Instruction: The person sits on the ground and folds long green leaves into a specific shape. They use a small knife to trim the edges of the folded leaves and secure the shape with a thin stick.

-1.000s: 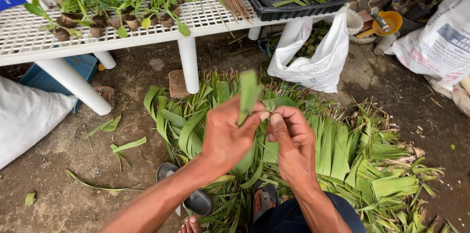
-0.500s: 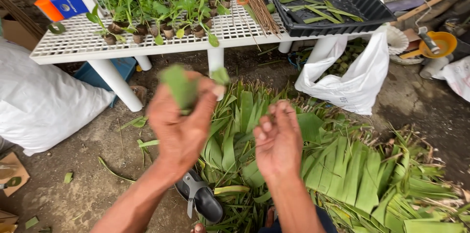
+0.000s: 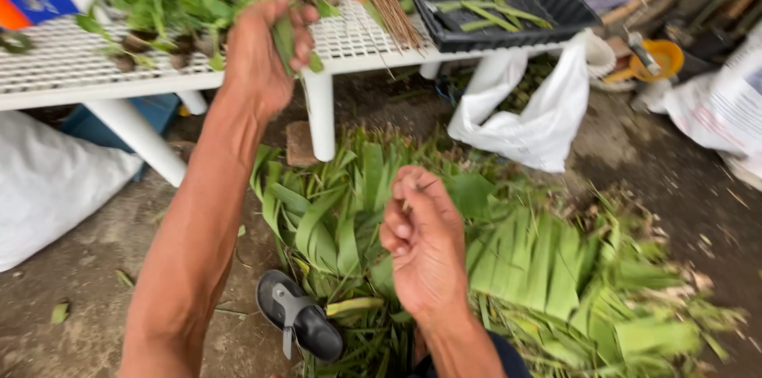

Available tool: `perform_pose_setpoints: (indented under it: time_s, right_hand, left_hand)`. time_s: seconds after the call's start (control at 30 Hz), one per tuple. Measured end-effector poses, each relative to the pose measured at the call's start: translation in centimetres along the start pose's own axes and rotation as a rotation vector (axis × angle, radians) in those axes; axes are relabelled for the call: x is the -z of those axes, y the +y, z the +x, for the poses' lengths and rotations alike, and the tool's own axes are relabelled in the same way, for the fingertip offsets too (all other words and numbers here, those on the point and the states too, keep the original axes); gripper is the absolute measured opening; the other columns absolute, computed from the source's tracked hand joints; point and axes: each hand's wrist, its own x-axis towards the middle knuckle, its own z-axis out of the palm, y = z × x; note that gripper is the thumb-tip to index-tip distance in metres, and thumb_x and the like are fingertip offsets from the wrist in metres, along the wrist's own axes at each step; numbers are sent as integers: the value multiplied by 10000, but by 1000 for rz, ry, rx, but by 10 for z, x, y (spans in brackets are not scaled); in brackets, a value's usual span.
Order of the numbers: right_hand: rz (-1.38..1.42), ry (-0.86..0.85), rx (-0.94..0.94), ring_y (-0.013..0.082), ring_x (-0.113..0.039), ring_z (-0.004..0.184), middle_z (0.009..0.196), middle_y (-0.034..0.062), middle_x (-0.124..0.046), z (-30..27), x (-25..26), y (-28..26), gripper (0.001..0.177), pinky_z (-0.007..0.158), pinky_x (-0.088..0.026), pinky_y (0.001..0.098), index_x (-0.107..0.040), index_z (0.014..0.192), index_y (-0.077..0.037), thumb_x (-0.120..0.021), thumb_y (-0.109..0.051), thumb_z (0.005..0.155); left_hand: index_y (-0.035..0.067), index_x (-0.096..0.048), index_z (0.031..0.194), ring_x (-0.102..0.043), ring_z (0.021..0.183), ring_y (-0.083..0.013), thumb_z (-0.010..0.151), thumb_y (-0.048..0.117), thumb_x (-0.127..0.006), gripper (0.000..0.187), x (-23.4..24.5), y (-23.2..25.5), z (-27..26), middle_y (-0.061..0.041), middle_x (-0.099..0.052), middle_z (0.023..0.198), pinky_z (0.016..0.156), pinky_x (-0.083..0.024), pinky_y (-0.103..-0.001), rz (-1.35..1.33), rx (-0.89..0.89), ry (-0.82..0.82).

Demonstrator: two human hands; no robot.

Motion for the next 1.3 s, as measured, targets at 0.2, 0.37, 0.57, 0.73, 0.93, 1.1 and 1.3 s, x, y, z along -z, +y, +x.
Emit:
perform_pose_setpoints:
  time_s: [0.2, 0.37, 0.57, 0.73, 0.93, 1.1, 1.3]
  right_hand:
    - [-636, 118, 306, 63, -390, 420, 618, -41, -552, -22, 38, -38, 162, 432, -445, 222, -678, 984, -97, -739, -241, 942]
    - [-1054, 56, 184, 72, -358, 337, 1199, 57, -815, -20, 63, -58, 421, 402, -499, 236, -674, 1315, -144, -626, -318, 935]
    - [-926, -39, 38, 80, -453, 555, 782, 53, -799, -32, 72, -43, 169, 583, -426, 256, -818, 1019, -36, -739, -157, 932]
    - [-913, -45, 37, 103, -513, 659, 843, 24, -756, -29, 98, -51, 130, 649, -451, 260, -855, 962, -52, -813, -135, 871]
    - [-851, 24, 140, 57, -376, 542, 649, -65, -574, -32, 94, -58, 116, 526, -373, 274, -836, 979, -63, -819, -132, 886]
    - [-830, -5, 98, 70, -421, 513, 701, -16, -684, -36, 80, -58, 142, 504, -384, 250, -825, 1024, -53, -782, -132, 914]
    - [-1037, -63, 288, 74, -371, 517, 608, -62, -545, -36, 83, -47, 140, 500, -351, 257, -818, 972, -99, -740, -213, 948]
  left_hand:
    - [-52, -478, 1379, -579, 642, -192, 1053, 103, -387, 372, -20, -74, -38, -213, -638, 1033, 460, -506, -268, -440, 384, -443]
    - [-80, -599, 1284, -726, 1029, -412, 1012, 9, -533, 294, -55, -74, -96, -299, -711, 1178, 872, -619, -472, -509, 524, -617]
    - [-95, -615, 1208, -747, 897, -363, 988, 37, -611, 257, -79, -93, -136, -327, -717, 1142, 767, -655, -398, -497, 509, -721]
    - [-35, -610, 1062, -745, 891, -383, 1060, 118, -523, 177, -83, -88, -129, -302, -728, 1070, 745, -637, -431, -549, 490, -648]
    - [-32, -575, 1101, -617, 753, -259, 1103, 75, -417, 191, -67, -79, -131, -262, -705, 1084, 655, -520, -368, -357, 481, -464]
    - [31, -710, 1075, -419, 520, -94, 875, 348, -753, 377, -60, -88, -162, 7, -538, 695, 467, -327, -243, 84, 533, -609]
    - [4, -764, 894, -733, 818, -188, 842, 65, -825, 101, -54, -87, -177, -83, -771, 841, 812, -636, -334, 74, 395, -537]
